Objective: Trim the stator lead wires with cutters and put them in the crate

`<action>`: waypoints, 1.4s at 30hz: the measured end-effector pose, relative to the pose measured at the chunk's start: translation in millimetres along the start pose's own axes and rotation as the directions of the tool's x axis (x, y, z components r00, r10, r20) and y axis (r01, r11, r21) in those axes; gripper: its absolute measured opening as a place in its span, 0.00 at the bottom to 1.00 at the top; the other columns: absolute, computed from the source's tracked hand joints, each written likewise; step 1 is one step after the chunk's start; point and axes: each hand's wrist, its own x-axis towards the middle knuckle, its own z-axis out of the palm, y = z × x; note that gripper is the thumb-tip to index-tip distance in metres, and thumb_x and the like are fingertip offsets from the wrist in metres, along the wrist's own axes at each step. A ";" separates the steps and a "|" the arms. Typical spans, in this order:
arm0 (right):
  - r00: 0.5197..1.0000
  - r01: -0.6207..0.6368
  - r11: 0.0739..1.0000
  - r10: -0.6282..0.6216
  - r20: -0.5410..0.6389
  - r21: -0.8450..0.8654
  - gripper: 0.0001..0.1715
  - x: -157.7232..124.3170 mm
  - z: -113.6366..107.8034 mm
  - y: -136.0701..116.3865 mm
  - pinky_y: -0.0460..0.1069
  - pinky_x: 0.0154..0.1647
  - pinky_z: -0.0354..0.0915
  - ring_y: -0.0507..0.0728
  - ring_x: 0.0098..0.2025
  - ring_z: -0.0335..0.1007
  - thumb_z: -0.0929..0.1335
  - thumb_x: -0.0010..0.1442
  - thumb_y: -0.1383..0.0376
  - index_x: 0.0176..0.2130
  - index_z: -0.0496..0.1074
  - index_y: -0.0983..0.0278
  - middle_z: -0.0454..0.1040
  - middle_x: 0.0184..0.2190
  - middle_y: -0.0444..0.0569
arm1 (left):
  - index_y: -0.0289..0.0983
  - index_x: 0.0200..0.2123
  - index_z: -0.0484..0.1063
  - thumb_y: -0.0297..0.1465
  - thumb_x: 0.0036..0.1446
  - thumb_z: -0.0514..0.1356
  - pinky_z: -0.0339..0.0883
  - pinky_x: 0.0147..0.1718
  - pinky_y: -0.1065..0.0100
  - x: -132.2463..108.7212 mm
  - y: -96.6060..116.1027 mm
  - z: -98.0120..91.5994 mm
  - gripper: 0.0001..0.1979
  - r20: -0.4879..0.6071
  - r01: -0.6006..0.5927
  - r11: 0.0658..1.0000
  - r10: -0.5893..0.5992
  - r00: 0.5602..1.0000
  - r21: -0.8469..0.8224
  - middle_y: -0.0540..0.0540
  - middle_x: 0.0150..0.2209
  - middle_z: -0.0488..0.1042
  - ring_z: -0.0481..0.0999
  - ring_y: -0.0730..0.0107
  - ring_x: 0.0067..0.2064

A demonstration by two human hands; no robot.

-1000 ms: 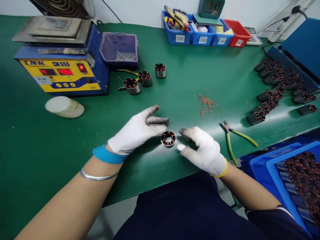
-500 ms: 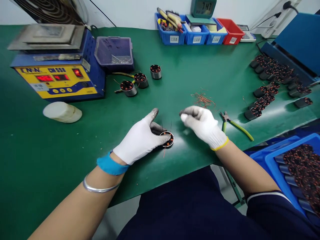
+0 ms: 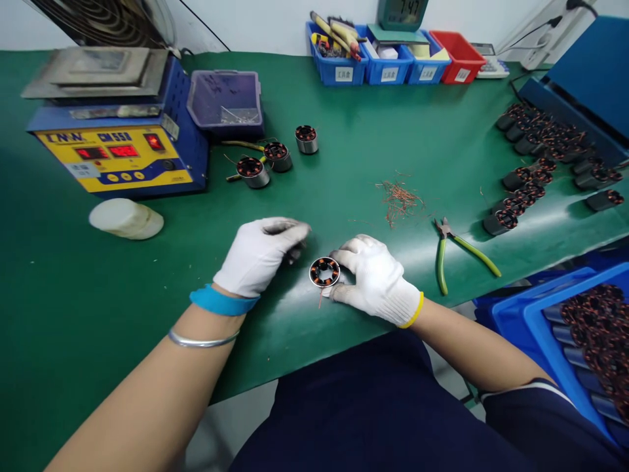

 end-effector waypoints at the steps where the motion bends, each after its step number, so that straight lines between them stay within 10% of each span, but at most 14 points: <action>1: 1.000 0.002 1.000 -0.002 -0.001 -0.005 0.32 -1.9 -0.7 0.0 0.56 0.50 0.60 0.62 0.46 0.65 0.72 0.50 0.47 0.48 0.74 0.64 0.73 0.43 0.52 | 0.33 0.35 0.76 0.39 0.48 0.67 0.66 0.24 0.70 1.5 -1.6 -0.6 0.15 -0.038 -0.008 0.995 0.004 0.999 -0.098 0.47 0.26 0.75 0.71 0.72 0.24; 7: 0.998 -0.054 0.998 0.053 -0.019 -0.024 0.40 -6.6 -1.7 -5.7 0.57 0.52 0.59 0.63 0.47 0.63 0.72 0.46 0.42 0.49 0.72 0.66 0.72 0.45 0.54 | 0.34 0.63 0.56 0.30 0.37 0.73 0.72 0.47 0.59 -11.0 0.1 13.7 0.49 0.199 0.081 0.967 -0.032 0.980 -0.243 0.35 0.52 0.73 0.77 0.58 0.47; 12: 0.999 -0.032 0.996 0.030 -0.031 -0.085 0.32 -2.6 3.7 -8.7 0.57 0.49 0.59 0.63 0.44 0.63 0.67 0.54 0.43 0.44 0.74 0.66 0.73 0.41 0.53 | 0.30 0.60 0.62 0.31 0.44 0.68 0.71 0.37 0.64 -24.1 -3.7 38.9 0.38 0.019 0.000 0.978 0.004 1.000 -0.211 0.48 0.30 0.75 0.75 0.68 0.33; 19: 0.997 -0.070 0.994 0.069 -0.021 -0.080 0.31 -4.1 4.3 -14.6 0.57 0.46 0.61 0.63 0.44 0.64 0.70 0.52 0.45 0.46 0.74 0.64 0.73 0.41 0.52 | 0.35 0.57 0.62 0.30 0.47 0.64 0.71 0.44 0.63 -6.4 -10.1 16.0 0.32 -0.335 -0.109 0.935 -0.011 0.942 -0.338 0.53 0.29 0.72 0.75 0.70 0.35; 23: 0.994 -0.102 0.991 0.097 -0.059 -0.082 0.44 -19.1 -15.7 -4.4 0.58 0.53 0.61 0.64 0.50 0.64 0.71 0.47 0.42 0.54 0.68 0.66 0.71 0.49 0.55 | 0.32 0.63 0.55 0.31 0.47 0.66 0.70 0.50 0.55 -11.7 1.6 10.9 0.41 0.027 0.083 0.930 -0.079 0.997 -0.358 0.41 0.42 0.77 0.78 0.58 0.46; 28: 0.902 -0.429 0.826 0.372 -0.219 -0.365 0.72 -73.9 -52.8 50.8 0.67 0.60 0.53 0.77 0.63 0.52 0.72 0.35 0.35 0.64 0.52 0.73 0.56 0.62 0.71 | 0.32 0.68 0.45 0.29 0.45 0.67 0.67 0.53 0.50 -26.0 7.0 17.8 0.50 0.320 0.197 0.957 -0.122 0.939 -0.211 0.33 0.52 0.75 0.73 0.49 0.55; 35: 0.744 -0.622 0.621 0.659 -0.112 -0.477 0.53 -126.6 -72.8 81.4 0.63 0.47 0.66 0.73 0.55 0.65 0.67 0.53 0.49 0.68 0.47 0.69 0.65 0.57 0.66 | 0.29 0.68 0.46 0.32 0.51 0.65 0.64 0.56 0.50 -22.9 -4.7 19.2 0.45 0.362 0.161 0.945 -0.049 0.931 -0.285 0.32 0.54 0.74 0.73 0.49 0.56; 42: 0.835 -0.499 0.669 0.541 -0.099 -0.550 0.32 -117.5 -76.2 105.4 0.59 0.43 0.67 0.67 0.46 0.69 0.62 0.56 0.62 0.59 0.63 0.66 0.72 0.46 0.59 | 0.33 0.68 0.48 0.30 0.52 0.65 0.63 0.57 0.54 -17.0 -6.7 14.9 0.44 0.411 0.197 0.929 -0.056 0.910 -0.312 0.34 0.53 0.75 0.72 0.53 0.57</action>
